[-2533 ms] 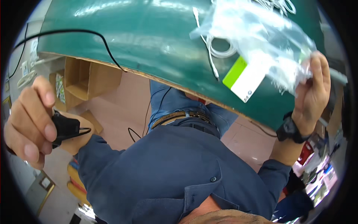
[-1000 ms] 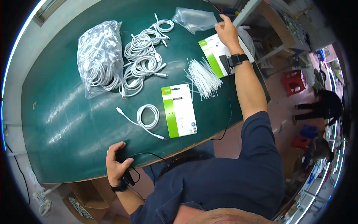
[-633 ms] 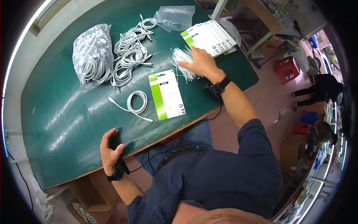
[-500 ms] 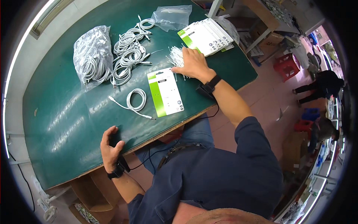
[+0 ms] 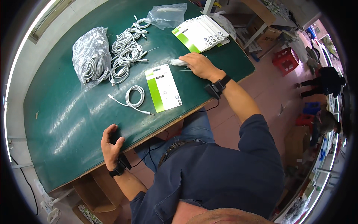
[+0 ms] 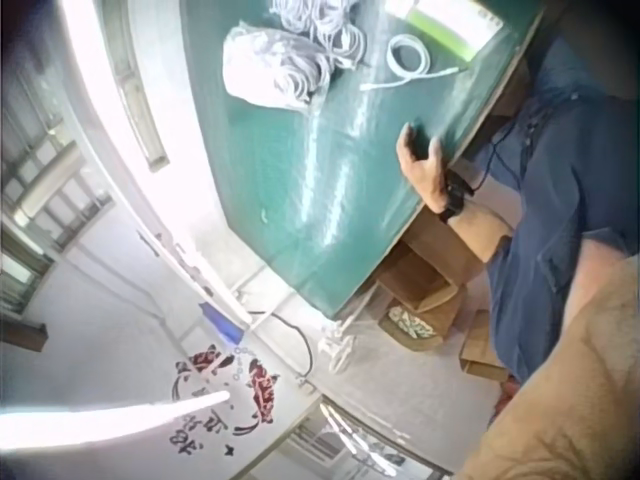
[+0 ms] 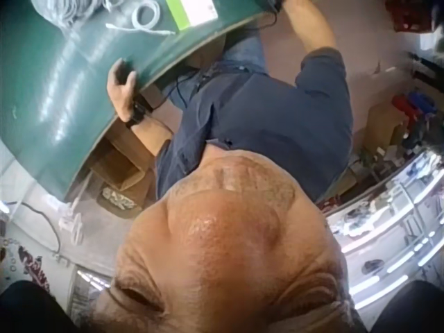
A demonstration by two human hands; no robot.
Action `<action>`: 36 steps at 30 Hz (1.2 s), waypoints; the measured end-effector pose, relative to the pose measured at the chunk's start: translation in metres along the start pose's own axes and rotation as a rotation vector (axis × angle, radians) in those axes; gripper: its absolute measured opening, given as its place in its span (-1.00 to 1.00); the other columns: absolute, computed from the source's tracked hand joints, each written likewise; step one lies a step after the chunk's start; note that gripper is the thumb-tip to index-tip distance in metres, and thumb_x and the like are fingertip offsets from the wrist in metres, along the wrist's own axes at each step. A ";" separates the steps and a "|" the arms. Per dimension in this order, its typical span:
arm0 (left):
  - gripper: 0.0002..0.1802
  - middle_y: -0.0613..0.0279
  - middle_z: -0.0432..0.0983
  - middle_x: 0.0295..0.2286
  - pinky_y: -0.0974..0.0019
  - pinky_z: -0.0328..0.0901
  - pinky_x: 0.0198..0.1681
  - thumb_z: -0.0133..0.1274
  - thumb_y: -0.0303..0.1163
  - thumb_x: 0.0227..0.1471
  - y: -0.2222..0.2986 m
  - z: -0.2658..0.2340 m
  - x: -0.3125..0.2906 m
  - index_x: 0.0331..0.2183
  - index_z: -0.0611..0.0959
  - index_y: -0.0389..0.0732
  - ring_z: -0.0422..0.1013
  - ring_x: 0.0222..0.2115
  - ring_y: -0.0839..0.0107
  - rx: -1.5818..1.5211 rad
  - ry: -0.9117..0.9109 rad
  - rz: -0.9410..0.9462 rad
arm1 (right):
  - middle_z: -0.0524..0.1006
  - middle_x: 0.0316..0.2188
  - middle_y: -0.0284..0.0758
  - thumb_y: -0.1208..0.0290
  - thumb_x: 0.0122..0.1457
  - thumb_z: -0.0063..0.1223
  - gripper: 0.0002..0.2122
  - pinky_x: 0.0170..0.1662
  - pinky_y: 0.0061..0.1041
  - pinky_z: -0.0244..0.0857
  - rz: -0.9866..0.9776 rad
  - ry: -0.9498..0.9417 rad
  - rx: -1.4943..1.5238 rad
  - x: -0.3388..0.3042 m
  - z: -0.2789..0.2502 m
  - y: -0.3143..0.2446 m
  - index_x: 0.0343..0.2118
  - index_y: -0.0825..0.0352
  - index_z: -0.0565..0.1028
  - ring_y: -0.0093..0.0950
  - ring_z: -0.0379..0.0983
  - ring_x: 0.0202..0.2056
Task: Packaging coiled white wires into plastic bags and applying cardboard labels.
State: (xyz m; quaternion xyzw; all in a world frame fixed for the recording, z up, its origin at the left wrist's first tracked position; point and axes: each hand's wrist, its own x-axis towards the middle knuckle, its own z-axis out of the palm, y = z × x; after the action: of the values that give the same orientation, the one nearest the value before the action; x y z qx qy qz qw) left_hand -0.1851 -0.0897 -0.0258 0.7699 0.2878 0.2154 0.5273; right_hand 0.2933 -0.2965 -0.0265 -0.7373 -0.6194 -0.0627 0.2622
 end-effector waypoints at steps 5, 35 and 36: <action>-0.32 0.10 0.56 -0.02 0.24 0.27 0.22 0.38 -0.31 -0.06 0.004 0.003 0.002 0.09 0.56 -0.34 0.46 0.06 0.29 -0.012 0.034 -0.019 | 0.66 -0.15 -0.27 0.58 0.13 0.15 -0.72 0.06 -0.25 0.38 -0.039 -0.031 0.018 -0.033 -0.033 0.016 -0.07 0.28 0.61 -0.22 0.55 -0.08; -0.40 0.15 0.56 -0.02 0.24 0.27 0.20 0.32 -0.39 0.04 0.027 0.024 0.012 0.11 0.56 -0.29 0.46 0.05 0.34 0.095 0.060 -0.060 | 0.53 0.13 -0.14 0.41 0.13 0.32 -0.49 0.27 -0.19 0.27 -0.006 -0.060 0.241 -0.021 -0.046 -0.085 0.17 0.33 0.48 -0.19 0.44 0.16; -0.41 0.17 0.57 -0.04 0.24 0.29 0.17 0.32 -0.41 0.02 0.034 0.029 0.016 0.11 0.57 -0.26 0.46 0.04 0.34 0.158 0.040 -0.041 | 0.53 0.13 -0.15 0.41 0.15 0.32 -0.50 0.24 -0.22 0.30 0.011 -0.077 0.308 -0.017 -0.048 -0.094 0.17 0.34 0.48 -0.21 0.46 0.15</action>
State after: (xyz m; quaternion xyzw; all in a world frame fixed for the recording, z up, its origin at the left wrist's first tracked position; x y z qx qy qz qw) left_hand -0.1470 -0.1086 -0.0034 0.7986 0.3298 0.1965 0.4635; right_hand 0.2115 -0.3242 0.0363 -0.6937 -0.6271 0.0628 0.3486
